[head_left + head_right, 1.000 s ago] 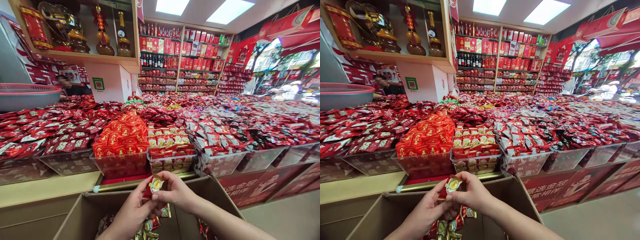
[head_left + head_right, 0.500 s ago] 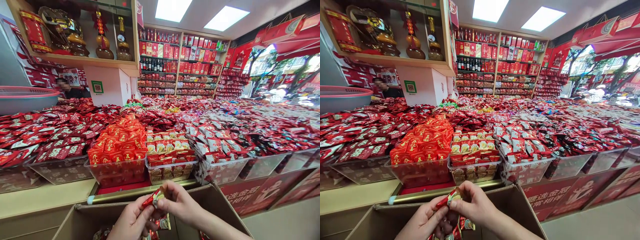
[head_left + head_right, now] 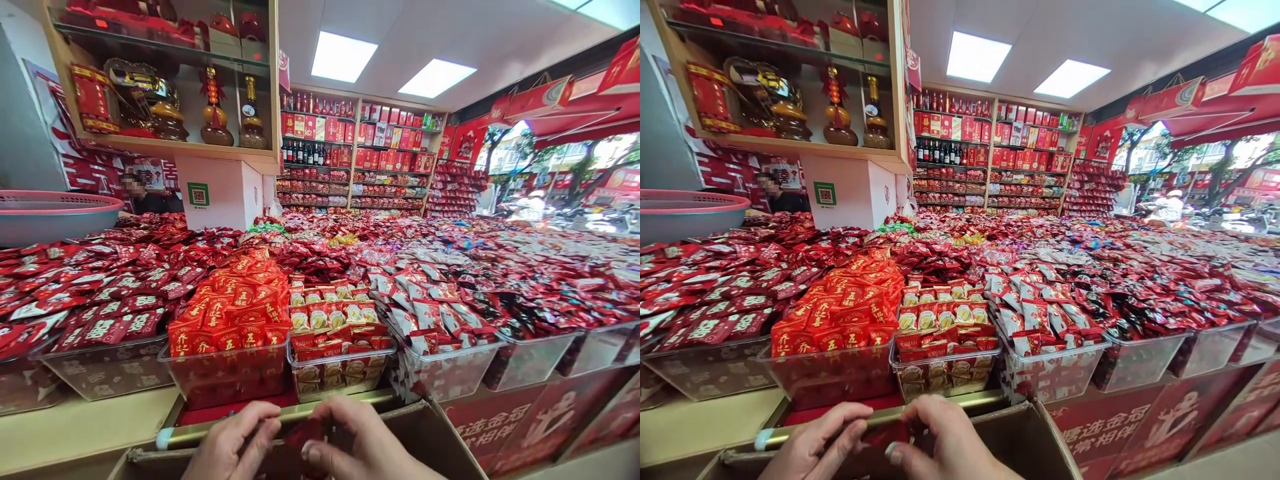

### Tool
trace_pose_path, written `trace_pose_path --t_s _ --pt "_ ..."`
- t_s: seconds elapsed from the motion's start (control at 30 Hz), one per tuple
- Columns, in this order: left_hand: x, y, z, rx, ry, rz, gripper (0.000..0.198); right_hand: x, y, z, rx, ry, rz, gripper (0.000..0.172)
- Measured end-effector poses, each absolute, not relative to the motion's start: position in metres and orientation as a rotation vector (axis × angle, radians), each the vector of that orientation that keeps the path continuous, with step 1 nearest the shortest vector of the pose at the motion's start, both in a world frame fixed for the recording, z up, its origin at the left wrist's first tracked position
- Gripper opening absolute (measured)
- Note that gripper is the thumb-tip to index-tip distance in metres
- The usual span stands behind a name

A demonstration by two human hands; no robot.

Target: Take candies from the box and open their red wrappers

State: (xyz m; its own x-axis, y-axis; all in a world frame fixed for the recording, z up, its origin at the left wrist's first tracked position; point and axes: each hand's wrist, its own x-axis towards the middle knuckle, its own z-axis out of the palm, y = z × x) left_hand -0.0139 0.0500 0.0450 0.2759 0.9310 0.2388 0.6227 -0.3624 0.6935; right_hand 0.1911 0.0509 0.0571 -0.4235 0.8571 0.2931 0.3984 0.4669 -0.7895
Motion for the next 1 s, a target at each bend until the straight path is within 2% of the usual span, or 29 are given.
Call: trace_pose_path --t_s 0.1,0.2,0.27,0.43,0.73,0.83,1.0 --pt "-0.038 0.072 0.036 2.128 1.634 0.941 0.019 0.200 0.087 0.105 -0.974 -1.879 0.627 0.021" --pt "-0.051 0.088 0.021 2.100 1.761 0.790 0.020 0.205 0.155 0.148 -0.988 -1.852 0.426 0.024" --pt "-0.053 0.092 0.015 2.100 1.780 0.700 0.020 0.204 0.204 0.161 -1.166 -1.841 0.258 0.024" --pt "-0.051 0.086 0.013 2.130 1.789 0.691 0.020 0.196 0.279 0.154 -1.606 -1.927 0.083 0.025" --pt "-0.050 0.082 0.011 2.156 1.810 0.746 0.019 0.182 0.290 0.139 -1.857 -2.184 0.169 0.021" --pt "-0.049 0.081 0.012 2.162 1.798 0.758 0.020 0.176 0.293 0.138 -1.907 -2.276 0.103 0.018" --pt "-0.049 0.082 0.012 2.176 1.818 0.735 0.019 0.167 0.303 0.132 -1.899 -2.392 -0.084 0.022"
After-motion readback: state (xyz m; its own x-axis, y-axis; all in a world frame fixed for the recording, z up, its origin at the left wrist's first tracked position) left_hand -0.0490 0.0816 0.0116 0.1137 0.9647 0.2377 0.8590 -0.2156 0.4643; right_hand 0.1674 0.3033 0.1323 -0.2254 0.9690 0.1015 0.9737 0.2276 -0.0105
